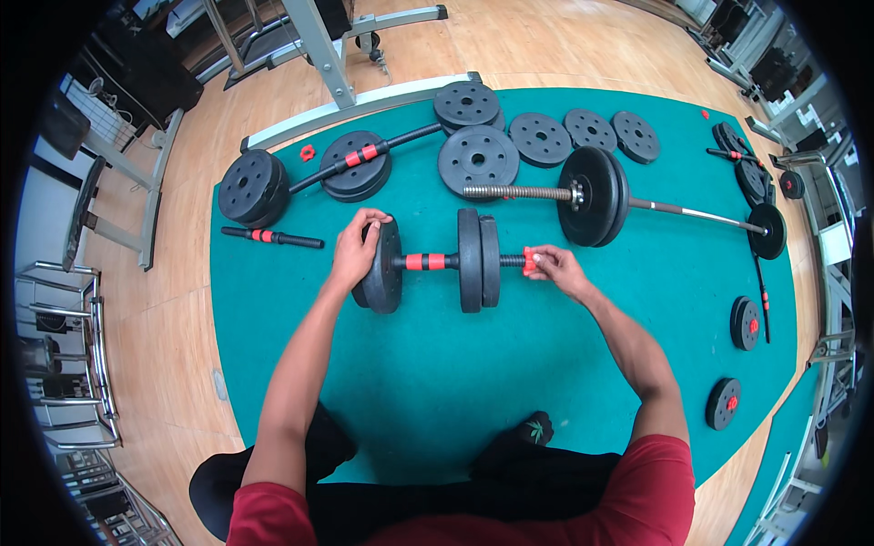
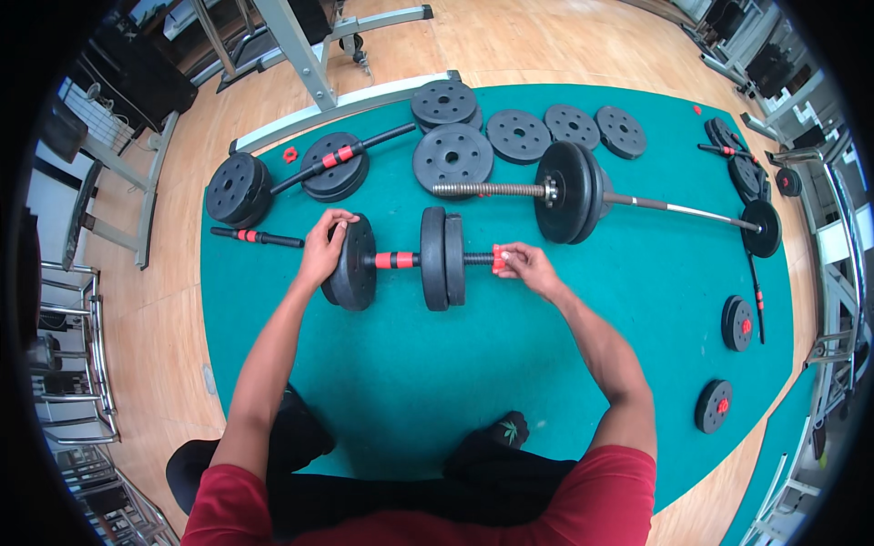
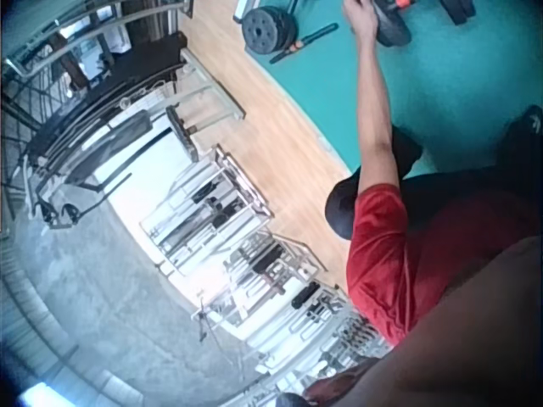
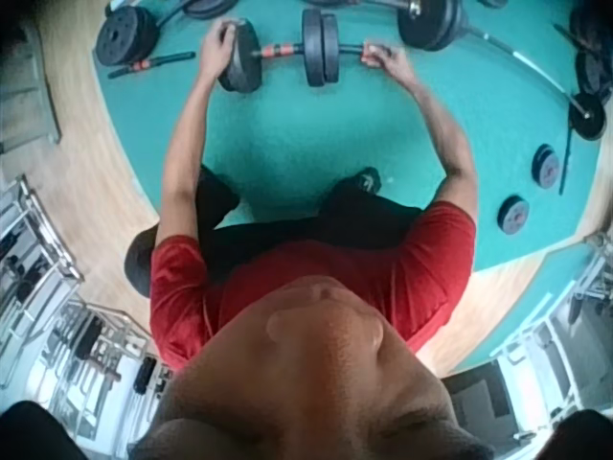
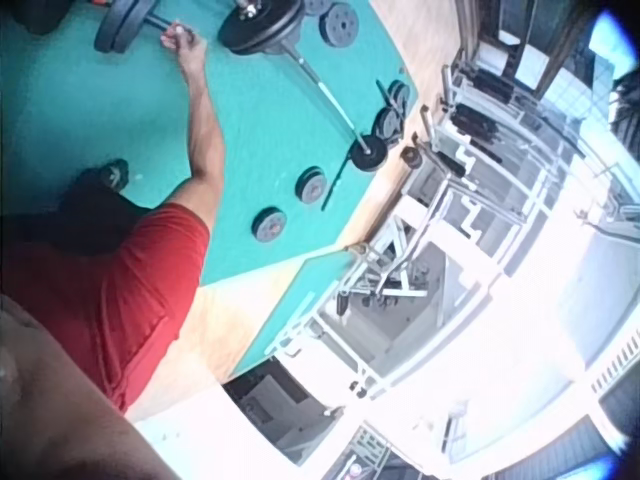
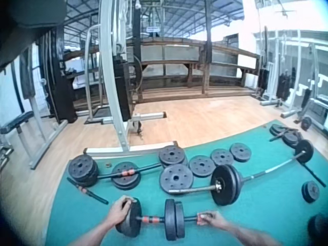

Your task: The person assembles dumbbells by sliding weight plates onto a short threaded bar and securing them with spin-lock collars.

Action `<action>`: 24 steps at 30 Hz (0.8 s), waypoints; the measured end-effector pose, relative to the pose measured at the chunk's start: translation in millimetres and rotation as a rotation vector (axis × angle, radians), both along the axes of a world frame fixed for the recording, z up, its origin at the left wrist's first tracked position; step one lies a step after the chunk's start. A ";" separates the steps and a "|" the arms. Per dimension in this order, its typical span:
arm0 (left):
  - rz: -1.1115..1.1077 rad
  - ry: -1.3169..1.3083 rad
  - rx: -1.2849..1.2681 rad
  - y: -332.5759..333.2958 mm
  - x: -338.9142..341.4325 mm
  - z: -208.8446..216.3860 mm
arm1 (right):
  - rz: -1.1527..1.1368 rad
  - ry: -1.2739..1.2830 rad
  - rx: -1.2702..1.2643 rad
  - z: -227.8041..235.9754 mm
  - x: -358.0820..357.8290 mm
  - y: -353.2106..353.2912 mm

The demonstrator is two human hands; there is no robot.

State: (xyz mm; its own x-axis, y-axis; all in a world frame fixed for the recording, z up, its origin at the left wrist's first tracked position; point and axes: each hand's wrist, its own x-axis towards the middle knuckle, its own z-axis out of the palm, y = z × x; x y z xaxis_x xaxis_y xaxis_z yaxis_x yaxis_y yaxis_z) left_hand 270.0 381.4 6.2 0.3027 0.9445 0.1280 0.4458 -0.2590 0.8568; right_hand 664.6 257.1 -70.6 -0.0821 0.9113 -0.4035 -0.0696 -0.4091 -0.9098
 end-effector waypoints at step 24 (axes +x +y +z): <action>0.036 -0.106 -0.004 0.4 1.2 -11.0 | 0.129 -0.160 -0.076 11.2 -0.2 11.9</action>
State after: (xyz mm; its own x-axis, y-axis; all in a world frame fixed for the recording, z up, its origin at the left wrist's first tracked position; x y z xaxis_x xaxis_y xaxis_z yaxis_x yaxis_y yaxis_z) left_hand 271.2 381.8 -4.8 0.2533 0.9551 0.1540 0.3621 -0.2412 0.9004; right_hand 664.4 269.0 -59.4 -0.1254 0.8640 -0.4876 0.1309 -0.4728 -0.8714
